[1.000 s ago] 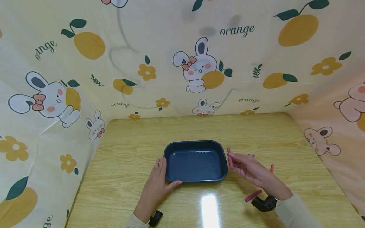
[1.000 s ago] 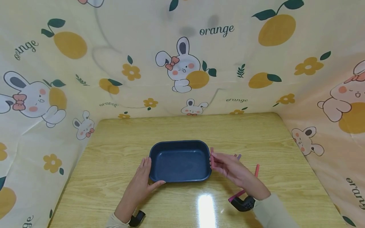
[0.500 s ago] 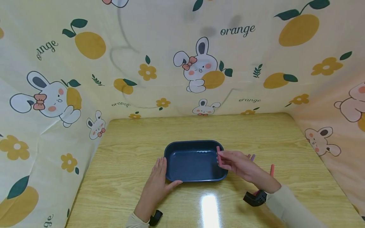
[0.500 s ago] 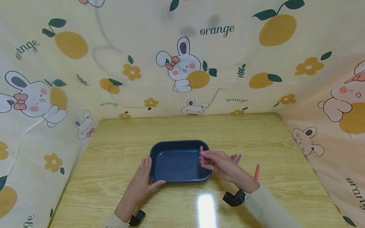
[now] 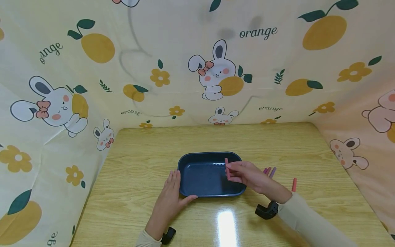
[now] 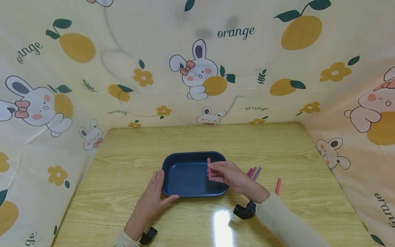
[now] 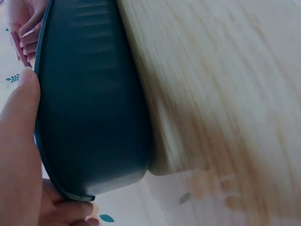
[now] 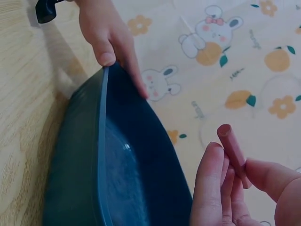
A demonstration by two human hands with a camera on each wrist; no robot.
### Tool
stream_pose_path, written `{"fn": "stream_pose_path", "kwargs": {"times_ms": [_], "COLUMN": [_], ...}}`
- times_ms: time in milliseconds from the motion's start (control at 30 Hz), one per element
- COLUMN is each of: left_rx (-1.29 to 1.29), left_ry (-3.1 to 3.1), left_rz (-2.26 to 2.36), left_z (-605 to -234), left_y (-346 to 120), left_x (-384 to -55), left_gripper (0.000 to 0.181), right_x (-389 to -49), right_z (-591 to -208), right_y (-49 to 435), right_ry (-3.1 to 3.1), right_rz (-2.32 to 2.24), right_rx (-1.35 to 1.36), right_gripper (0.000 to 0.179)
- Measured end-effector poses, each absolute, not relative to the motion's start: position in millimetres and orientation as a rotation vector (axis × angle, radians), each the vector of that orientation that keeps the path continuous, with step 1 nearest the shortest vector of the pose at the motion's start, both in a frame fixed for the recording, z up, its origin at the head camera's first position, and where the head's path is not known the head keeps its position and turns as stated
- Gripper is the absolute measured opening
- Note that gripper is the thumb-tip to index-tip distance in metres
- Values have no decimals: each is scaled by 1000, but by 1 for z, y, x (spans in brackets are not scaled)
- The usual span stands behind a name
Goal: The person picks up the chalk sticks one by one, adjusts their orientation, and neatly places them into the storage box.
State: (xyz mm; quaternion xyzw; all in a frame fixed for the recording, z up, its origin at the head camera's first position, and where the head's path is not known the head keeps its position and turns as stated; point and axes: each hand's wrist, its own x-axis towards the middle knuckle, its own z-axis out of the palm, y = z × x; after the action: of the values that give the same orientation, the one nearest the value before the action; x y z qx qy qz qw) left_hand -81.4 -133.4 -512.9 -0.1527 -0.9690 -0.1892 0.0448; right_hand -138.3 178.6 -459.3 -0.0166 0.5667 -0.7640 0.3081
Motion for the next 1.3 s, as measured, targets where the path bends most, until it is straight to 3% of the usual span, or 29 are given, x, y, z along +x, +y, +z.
{"fn": "stream_pose_path", "kwargs": {"times_ms": [800, 1300], "left_rx": [-452, -445], "left_ry": [-2961, -2967], "left_rz": [-592, -606], "left_z": [-514, -515], "left_y": [-133, -132], "left_x": [-83, -83], "left_gripper": [107, 107], "right_x": [-153, -167], "right_z": [-470, -456], "right_y": [133, 111], "right_ry": [1572, 1582], "right_rz": [-1959, -1926], "right_rx": [-48, -38], "right_gripper": [24, 45]}}
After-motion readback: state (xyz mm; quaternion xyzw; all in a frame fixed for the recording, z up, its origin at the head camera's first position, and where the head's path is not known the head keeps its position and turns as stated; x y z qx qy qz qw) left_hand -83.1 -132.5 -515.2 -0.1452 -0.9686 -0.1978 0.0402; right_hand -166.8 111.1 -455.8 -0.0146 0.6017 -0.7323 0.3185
